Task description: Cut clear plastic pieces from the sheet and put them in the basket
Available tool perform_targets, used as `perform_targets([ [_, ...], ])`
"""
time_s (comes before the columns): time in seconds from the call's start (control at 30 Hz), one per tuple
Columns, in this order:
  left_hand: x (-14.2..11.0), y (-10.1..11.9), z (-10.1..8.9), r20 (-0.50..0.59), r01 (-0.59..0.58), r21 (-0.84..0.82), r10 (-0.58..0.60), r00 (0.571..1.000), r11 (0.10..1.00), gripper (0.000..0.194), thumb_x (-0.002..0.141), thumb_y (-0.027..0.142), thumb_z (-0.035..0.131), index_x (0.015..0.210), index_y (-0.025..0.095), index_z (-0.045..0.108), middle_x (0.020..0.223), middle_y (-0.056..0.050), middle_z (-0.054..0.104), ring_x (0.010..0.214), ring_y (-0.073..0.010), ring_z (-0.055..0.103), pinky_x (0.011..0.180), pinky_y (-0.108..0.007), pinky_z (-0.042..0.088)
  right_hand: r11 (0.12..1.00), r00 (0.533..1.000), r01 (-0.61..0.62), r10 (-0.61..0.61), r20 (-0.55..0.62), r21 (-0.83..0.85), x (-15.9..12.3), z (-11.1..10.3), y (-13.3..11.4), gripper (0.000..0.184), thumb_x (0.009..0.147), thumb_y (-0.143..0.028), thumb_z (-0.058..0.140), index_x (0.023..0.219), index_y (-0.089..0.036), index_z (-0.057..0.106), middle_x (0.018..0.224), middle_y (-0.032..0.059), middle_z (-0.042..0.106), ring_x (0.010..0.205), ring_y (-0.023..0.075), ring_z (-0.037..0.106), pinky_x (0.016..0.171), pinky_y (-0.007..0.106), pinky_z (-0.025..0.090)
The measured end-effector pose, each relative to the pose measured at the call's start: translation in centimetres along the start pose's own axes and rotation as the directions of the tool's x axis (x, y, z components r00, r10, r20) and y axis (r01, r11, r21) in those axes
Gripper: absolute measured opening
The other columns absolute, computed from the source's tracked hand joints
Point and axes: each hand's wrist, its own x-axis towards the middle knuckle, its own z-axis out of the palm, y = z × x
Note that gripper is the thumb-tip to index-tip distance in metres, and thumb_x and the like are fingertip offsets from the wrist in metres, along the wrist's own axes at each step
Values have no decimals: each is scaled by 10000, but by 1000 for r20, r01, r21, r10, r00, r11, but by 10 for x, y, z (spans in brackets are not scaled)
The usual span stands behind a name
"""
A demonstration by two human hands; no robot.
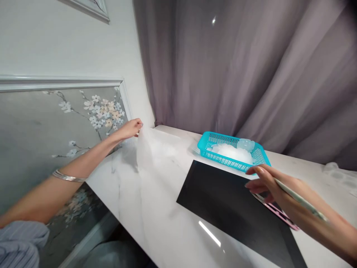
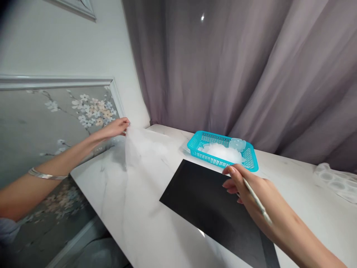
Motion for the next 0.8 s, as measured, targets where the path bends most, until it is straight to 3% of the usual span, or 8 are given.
perform_targets([
  [0.1, -1, 13, -11, 29, 55, -185, -50, 998, 981, 302, 961, 384, 589, 1148, 148, 609, 1066, -66, 652, 862, -167, 650, 744, -346, 570, 995, 993, 36, -46, 107, 97, 8, 7, -17, 560, 887, -731, 359, 888, -258, 661, 969, 123, 750, 910, 286, 727, 698, 384, 615],
  [0.23, -15, 32, -12, 106, 110, -361, -77, 991, 926, 215, 898, 363, 641, 864, 159, 586, 802, -20, 604, 682, -133, 599, 614, -276, 523, 930, 950, 238, -283, 132, 281, 25, 37, -40, 443, 907, -628, 462, 784, -215, 563, 858, 89, 705, 833, 258, 699, 715, 383, 592],
  [0.33, -30, 45, -1, 185, 163, -438, -89, 979, 884, 234, 809, 351, 711, 766, 180, 557, 727, -14, 578, 633, -139, 575, 584, -285, 513, 821, 922, 236, -359, 147, 520, 35, 86, -54, 380, 843, -526, 627, 740, -234, 406, 826, 68, 679, 856, 251, 687, 735, 375, 564],
  [0.47, -45, 57, 21, 259, 221, -498, -99, 961, 839, 222, 755, 327, 727, 754, 184, 557, 711, -20, 602, 620, -150, 584, 568, -292, 511, 563, 887, 50, -405, 223, 825, 35, 160, -69, 451, 769, -401, 744, 797, -252, 320, 1022, 103, 659, 1078, 256, 646, 806, 348, 524],
  [0.53, -49, 60, 32, 272, 237, -515, -104, 957, 824, 219, 739, 315, 725, 747, 183, 550, 687, -16, 605, 599, -150, 579, 553, -290, 508, 466, 904, 54, -399, 155, 883, 35, 184, -79, 440, 779, -365, 733, 803, -255, 308, 903, 33, 613, 933, 195, 645, 743, 297, 501],
  [0.6, -54, 63, 42, 267, 237, -532, -105, 958, 813, 214, 728, 300, 722, 737, 181, 544, 663, -9, 605, 584, -148, 575, 542, -280, 503, 436, 936, 147, -352, 18, 888, 37, 193, -93, 401, 801, -322, 687, 791, -256, 292, 747, -48, 491, 706, 128, 551, 659, 256, 450],
  [0.67, -62, 68, 52, 244, 212, -556, -86, 966, 804, 189, 728, 279, 710, 754, 177, 554, 663, -6, 621, 594, -147, 584, 544, -260, 498, 468, 943, 254, -313, -110, 846, 39, 190, -110, 367, 817, -294, 644, 782, -256, 280, 701, -75, 400, 625, 106, 442, 625, 241, 409],
  [0.8, -83, 80, 62, 172, 108, -645, 6, 985, 756, 225, 838, 384, 636, 943, 191, 589, 743, 0, 680, 646, -131, 612, 615, -230, 513, 577, 887, 433, -409, -214, 692, 39, 171, -140, 279, 901, -316, 524, 796, -256, 272, 775, -56, 471, 681, 105, 460, 649, 205, 413],
])
